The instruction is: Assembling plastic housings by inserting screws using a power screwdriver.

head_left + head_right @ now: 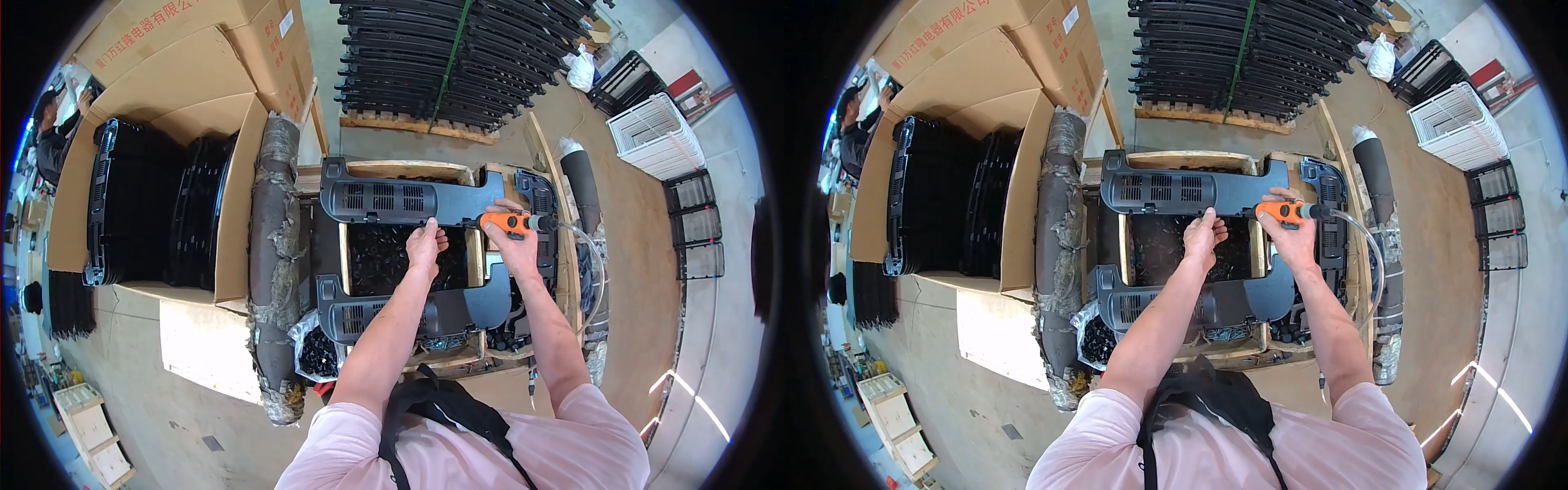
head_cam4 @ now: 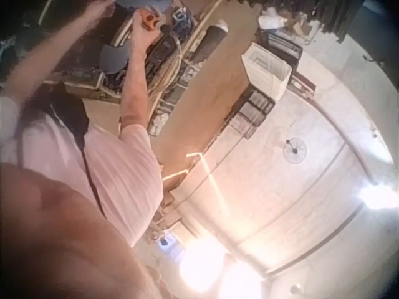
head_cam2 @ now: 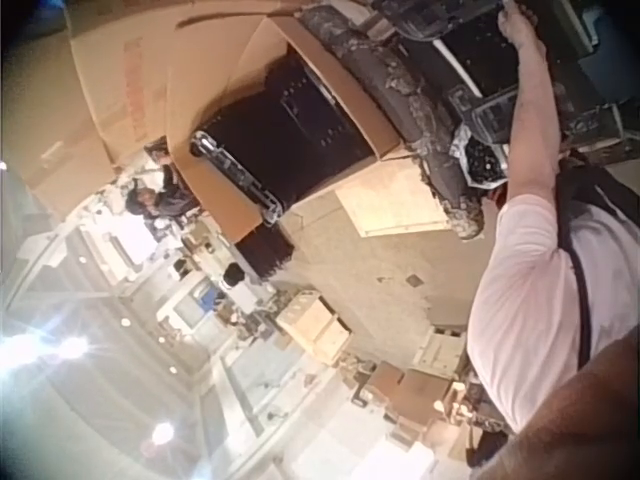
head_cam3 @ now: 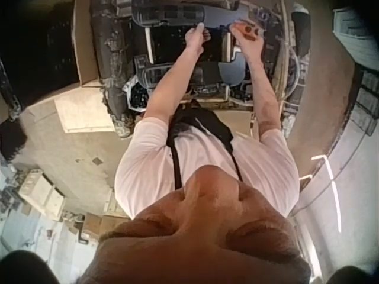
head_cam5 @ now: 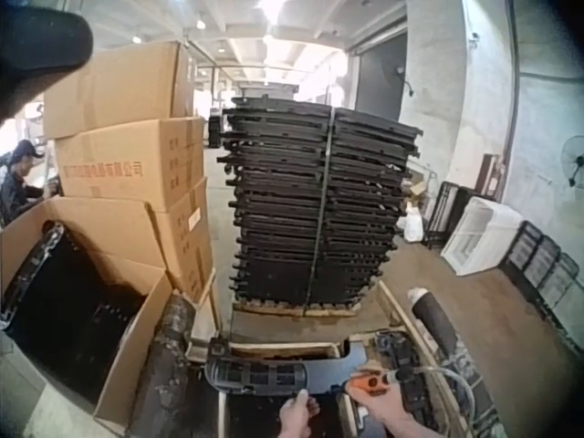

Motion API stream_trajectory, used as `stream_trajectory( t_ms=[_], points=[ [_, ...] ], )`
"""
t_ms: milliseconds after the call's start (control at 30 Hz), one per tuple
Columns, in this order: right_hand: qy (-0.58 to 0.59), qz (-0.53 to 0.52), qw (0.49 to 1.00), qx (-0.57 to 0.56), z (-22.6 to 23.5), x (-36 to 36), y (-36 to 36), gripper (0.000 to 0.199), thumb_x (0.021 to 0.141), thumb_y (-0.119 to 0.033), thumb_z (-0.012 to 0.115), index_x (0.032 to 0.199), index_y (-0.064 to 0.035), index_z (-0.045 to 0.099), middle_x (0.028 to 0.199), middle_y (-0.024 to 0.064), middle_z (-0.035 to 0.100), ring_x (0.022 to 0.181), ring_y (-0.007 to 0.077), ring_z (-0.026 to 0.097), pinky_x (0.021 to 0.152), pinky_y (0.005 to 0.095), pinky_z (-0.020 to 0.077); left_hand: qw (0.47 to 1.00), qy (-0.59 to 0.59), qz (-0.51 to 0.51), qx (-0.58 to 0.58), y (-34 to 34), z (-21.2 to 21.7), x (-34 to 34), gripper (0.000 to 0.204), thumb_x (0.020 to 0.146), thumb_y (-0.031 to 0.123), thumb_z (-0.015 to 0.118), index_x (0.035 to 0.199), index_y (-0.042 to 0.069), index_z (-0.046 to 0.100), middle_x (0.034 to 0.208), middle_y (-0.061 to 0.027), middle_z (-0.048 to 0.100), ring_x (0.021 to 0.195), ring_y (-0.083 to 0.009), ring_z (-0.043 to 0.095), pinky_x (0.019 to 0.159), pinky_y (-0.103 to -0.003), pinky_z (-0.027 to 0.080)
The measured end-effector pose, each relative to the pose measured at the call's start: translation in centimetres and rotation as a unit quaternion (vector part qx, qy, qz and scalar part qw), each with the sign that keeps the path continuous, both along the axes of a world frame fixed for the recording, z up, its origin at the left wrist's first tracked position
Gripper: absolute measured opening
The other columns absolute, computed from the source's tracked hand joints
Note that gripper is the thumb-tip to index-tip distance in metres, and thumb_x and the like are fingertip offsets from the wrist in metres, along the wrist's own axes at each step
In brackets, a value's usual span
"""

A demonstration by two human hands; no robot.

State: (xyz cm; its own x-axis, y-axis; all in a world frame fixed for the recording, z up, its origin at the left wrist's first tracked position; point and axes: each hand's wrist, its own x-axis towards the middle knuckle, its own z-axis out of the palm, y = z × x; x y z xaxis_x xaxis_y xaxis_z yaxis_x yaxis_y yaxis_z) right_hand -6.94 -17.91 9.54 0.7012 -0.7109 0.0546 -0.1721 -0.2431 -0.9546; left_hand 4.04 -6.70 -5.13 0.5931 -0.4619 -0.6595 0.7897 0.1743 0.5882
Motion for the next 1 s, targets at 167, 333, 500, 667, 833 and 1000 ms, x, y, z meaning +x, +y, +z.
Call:
stream_trajectory(
  t_ms=[167, 333, 500, 667, 833, 1000],
  points=[
    [0.063, 0.044, 0.996, -0.048, 0.7, 2.1, -0.3, 0.04, 0.08, -0.01, 0.079, 0.117, -0.0007, 0.067, 0.111, 0.0096, 0.073, 0.101, 0.0156, 0.068, 0.094, 0.0322, 0.054, 1.0, -0.016, 0.023, -0.008, 0.2, -0.9, 0.3, 0.031, 0.104, 0.033, 0.065, 0.093, 0.004, 0.064, 0.086, -0.0063, 0.068, 0.072, -0.0155, 0.065, 0.067, -0.031, 0.058],
    [0.126, 0.07, 0.987, -0.074, 0.5, 2.5, -1.2, 0.035, 0.079, -0.014, 0.077, 0.111, -0.0026, 0.07, 0.105, 0.007, 0.073, 0.095, 0.0152, 0.068, 0.09, 0.0317, 0.0538, 1.0, -0.004, 0.025, 0.01, -0.4, -0.6, -0.1, 0.031, 0.103, 0.032, 0.065, 0.092, 0.004, 0.063, 0.085, -0.006, 0.067, 0.07, -0.0148, 0.065, 0.065, -0.031, 0.058],
    [0.126, 0.094, 0.985, -0.063, 1.5, 3.1, -0.8, 0.04, 0.079, -0.013, 0.076, 0.118, -0.0036, 0.068, 0.108, 0.0087, 0.073, 0.101, 0.016, 0.069, 0.092, 0.0319, 0.0542, 0.999, -0.006, 0.03, 0.025, -0.6, -0.7, 0.1, 0.031, 0.103, 0.033, 0.065, 0.09, 0.005, 0.063, 0.083, -0.0046, 0.067, 0.066, -0.0142, 0.064, 0.061, -0.03, 0.057],
    [0.028, 0.108, 0.994, -0.016, 4.4, 2.8, -0.4, 0.049, 0.084, -0.006, 0.075, 0.131, -0.0041, 0.062, 0.119, 0.0092, 0.072, 0.11, 0.0172, 0.067, 0.1, 0.0324, 0.0521, 0.999, -0.014, 0.001, 0.041, -0.3, -0.3, -0.3, 0.031, 0.103, 0.034, 0.065, 0.092, 0.006, 0.062, 0.083, -0.0037, 0.065, 0.067, -0.014, 0.063, 0.06, -0.029, 0.057],
    [-0.015, 0.081, 0.996, 0.047, 5.0, 1.9, 0.9, 0.051, 0.084, -0.006, 0.076, 0.132, -0.0007, 0.06, 0.121, 0.0137, 0.072, 0.11, 0.0183, 0.067, 0.1, 0.0337, 0.0526, 0.996, 0.059, -0.01, -0.068, 2.5, -0.2, -0.4, 0.028, 0.105, 0.029, 0.062, 0.106, 0.001, 0.062, 0.094, -0.0078, 0.068, 0.076, -0.0171, 0.067, 0.068, -0.031, 0.061],
    [-0.057, 0.055, 0.99, 0.118, 3.4, 0.6, 2.4, 0.052, 0.083, -0.002, 0.075, 0.132, 0.0021, 0.058, 0.122, 0.019, 0.071, 0.112, 0.0226, 0.068, 0.101, 0.037, 0.0533, 0.988, 0.065, -0.011, -0.137, 5.6, 1.6, -0.5, 0.017, 0.105, 0.018, 0.059, 0.112, 0.002, 0.062, 0.095, -0.0088, 0.069, 0.078, -0.0177, 0.069, 0.073, -0.032, 0.063]
  ],
)
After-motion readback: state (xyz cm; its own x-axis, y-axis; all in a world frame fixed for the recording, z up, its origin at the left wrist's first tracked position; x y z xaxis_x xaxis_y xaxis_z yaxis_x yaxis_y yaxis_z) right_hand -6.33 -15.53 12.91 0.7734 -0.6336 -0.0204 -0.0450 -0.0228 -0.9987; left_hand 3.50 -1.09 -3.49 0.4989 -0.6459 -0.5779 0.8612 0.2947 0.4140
